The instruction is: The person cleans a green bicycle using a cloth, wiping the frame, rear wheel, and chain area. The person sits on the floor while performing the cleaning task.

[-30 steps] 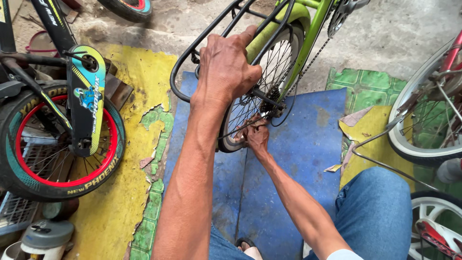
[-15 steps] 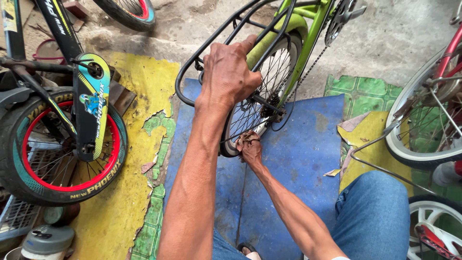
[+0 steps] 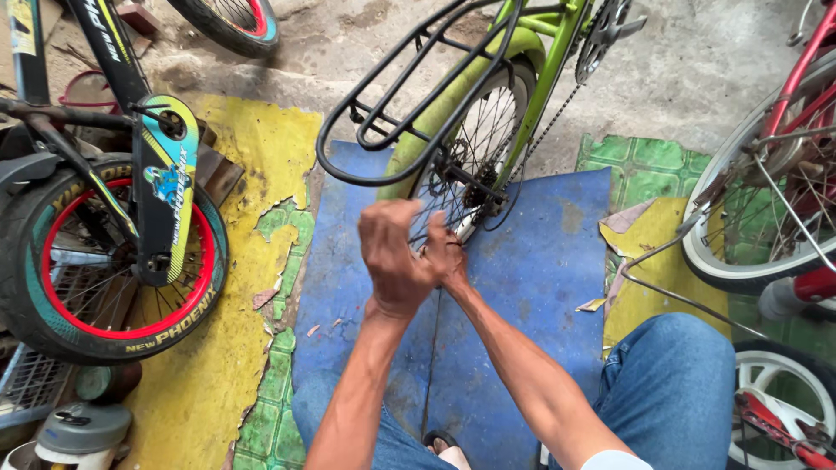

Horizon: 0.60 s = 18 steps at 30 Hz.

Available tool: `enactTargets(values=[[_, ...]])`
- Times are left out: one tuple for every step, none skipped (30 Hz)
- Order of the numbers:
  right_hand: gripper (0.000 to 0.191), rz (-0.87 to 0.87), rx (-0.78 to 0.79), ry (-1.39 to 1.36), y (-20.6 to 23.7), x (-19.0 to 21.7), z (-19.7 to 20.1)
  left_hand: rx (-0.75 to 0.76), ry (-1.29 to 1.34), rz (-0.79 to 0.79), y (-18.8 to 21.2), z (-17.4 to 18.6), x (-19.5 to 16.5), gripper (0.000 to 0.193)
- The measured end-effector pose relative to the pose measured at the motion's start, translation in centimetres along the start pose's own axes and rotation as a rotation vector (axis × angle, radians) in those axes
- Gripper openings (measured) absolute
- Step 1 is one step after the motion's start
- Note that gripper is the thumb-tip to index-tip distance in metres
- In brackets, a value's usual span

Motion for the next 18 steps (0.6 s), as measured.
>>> enactTargets(values=[[0.014,-0.057,-0.026,-0.053,0.2,-0.4,0.2,0.003,-0.067,0.001,1.1,-0.4,0.9,0.044],[0.01,-0.111,-0.049,-0.104,0.4,-0.8,0.2,0.002,-0.134,0.004,1.8,-0.8,1.8,0.055],[0.008,-0.163,-0.075,-0.156,0.5,-1.3,0.3,0.001,-0.203,0.005,2.1,-1.4,2.7,0.066],[0.007,-0.082,-0.079,-0.153,0.5,-1.0,0.3,0.0,-0.224,0.036,2.3,-1.9,3.5,0.071],[0.011,-0.002,-0.082,-0.153,0.4,-0.7,0.3,0.0,-0.249,0.066,2.2,-2.4,4.3,0.076],[0.016,0.08,-0.088,-0.153,0.3,-0.4,0.3,-0.001,-0.272,0.094,2.0,-2.9,5.1,0.082],[0.016,0.039,-0.063,-0.236,0.3,-0.8,0.0,0.042,-0.232,0.15,1.9,-3.5,5.9,0.083],[0.016,-0.002,-0.041,-0.319,0.2,-1.1,-0.3,0.086,-0.189,0.204,1.7,-4.1,6.7,0.085],[0.015,-0.043,-0.017,-0.398,0.2,-1.4,-0.6,0.129,-0.144,0.26,1.6,-4.8,7.3,0.087],[0.015,-0.052,-0.019,-0.401,0.2,-1.5,-0.6,0.167,-0.13,0.357,1.8,-5.3,8.2,0.082],[0.014,-0.061,-0.022,-0.405,0.2,-1.5,-0.7,0.207,-0.115,0.454,2.0,-5.8,9.0,0.078],[0.013,-0.073,-0.021,-0.41,0.2,-1.4,-0.7,0.249,-0.104,0.552,2.5,-6.2,9.8,0.074],[0.015,-0.05,-0.053,-0.331,0.3,-1.0,-0.5,0.229,-0.102,0.543,2.5,-6.2,10.0,0.073],[0.018,-0.027,-0.085,-0.253,0.3,-0.7,-0.3,0.209,-0.1,0.534,2.5,-6.3,10.1,0.072],[0.02,-0.002,-0.116,-0.173,0.4,-0.4,0.0,0.189,-0.098,0.525,2.6,-6.1,10.1,0.071],[0.018,0.024,-0.142,-0.124,0.4,-0.1,0.2,0.145,-0.119,0.449,2.4,-5.7,9.6,0.069],[0.016,0.051,-0.169,-0.074,0.5,0.3,0.5,0.102,-0.139,0.371,2.4,-5.3,8.9,0.067],[0.014,0.078,-0.199,-0.025,0.5,0.7,0.8,0.062,-0.157,0.291,2.3,-4.9,8.0,0.065]])
Point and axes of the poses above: each hand's wrist, its own y-axis away from the middle knuckle, its own z-axis out of the back of the hand, x = y × z, the point moved 6 cm from there along -y, towards the middle knuckle, and after that the axes turned 1 degree about x, right-handed, at the moved point
